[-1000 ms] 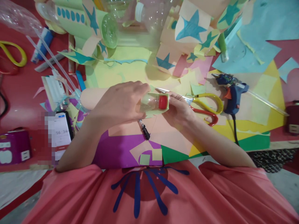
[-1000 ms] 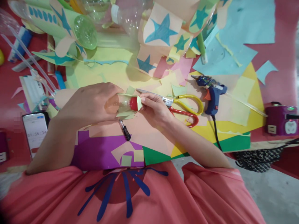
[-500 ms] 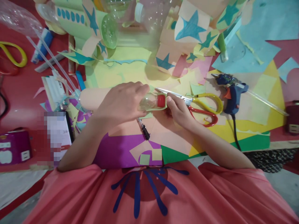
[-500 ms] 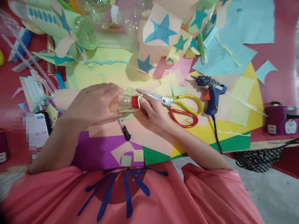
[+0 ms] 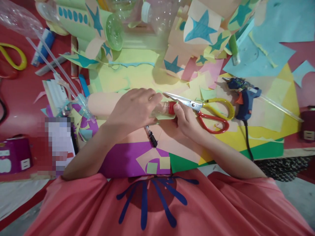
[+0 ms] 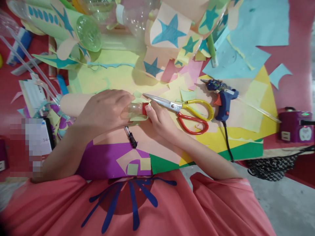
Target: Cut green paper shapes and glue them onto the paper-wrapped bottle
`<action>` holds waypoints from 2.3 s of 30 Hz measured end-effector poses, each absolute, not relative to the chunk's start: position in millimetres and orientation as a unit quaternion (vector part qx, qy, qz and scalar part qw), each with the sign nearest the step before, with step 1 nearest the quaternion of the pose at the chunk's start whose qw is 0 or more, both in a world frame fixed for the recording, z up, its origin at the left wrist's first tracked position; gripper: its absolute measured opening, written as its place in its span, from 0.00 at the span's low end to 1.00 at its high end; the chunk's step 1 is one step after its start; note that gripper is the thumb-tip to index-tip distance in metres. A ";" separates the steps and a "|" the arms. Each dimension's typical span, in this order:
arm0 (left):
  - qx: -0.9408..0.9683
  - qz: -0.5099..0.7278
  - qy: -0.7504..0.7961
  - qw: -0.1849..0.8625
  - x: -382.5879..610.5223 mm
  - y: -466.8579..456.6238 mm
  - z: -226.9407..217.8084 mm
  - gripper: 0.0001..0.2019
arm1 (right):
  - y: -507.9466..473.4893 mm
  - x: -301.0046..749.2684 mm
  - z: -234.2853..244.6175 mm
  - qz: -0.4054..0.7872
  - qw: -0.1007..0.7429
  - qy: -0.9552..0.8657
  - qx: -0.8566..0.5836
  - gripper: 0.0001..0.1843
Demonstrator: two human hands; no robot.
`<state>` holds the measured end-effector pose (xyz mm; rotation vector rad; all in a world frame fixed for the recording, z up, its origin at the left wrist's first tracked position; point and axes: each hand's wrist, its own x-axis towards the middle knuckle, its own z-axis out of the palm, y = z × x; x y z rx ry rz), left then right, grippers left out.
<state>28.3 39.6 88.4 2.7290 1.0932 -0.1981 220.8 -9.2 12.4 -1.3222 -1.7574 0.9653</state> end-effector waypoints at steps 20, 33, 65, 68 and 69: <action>0.931 -0.004 0.363 0.042 23.3 40.6 68.2 0.23 | -1.7 221.6 23.5 0.583 0.385 -0.480 -0.531 0.21; 0.872 0.009 0.490 -0.010 13.3 98.9 85.2 0.34 | 8.2 225.6 0.6 0.639 0.443 -0.393 -0.491 0.08; 0.788 0.126 0.590 0.117 11.1 -39.3 30.2 0.10 | -11.2 227.3 4.1 0.416 0.343 -0.657 -0.528 0.09; 0.754 0.167 0.617 0.150 6.4 -36.2 34.7 0.10 | -12.9 227.2 4.3 0.383 0.337 -0.686 -0.520 0.02; 0.749 0.180 0.617 0.160 6.0 -35.1 36.6 0.09 | -14.0 226.8 4.7 0.355 0.338 -0.698 -0.522 0.02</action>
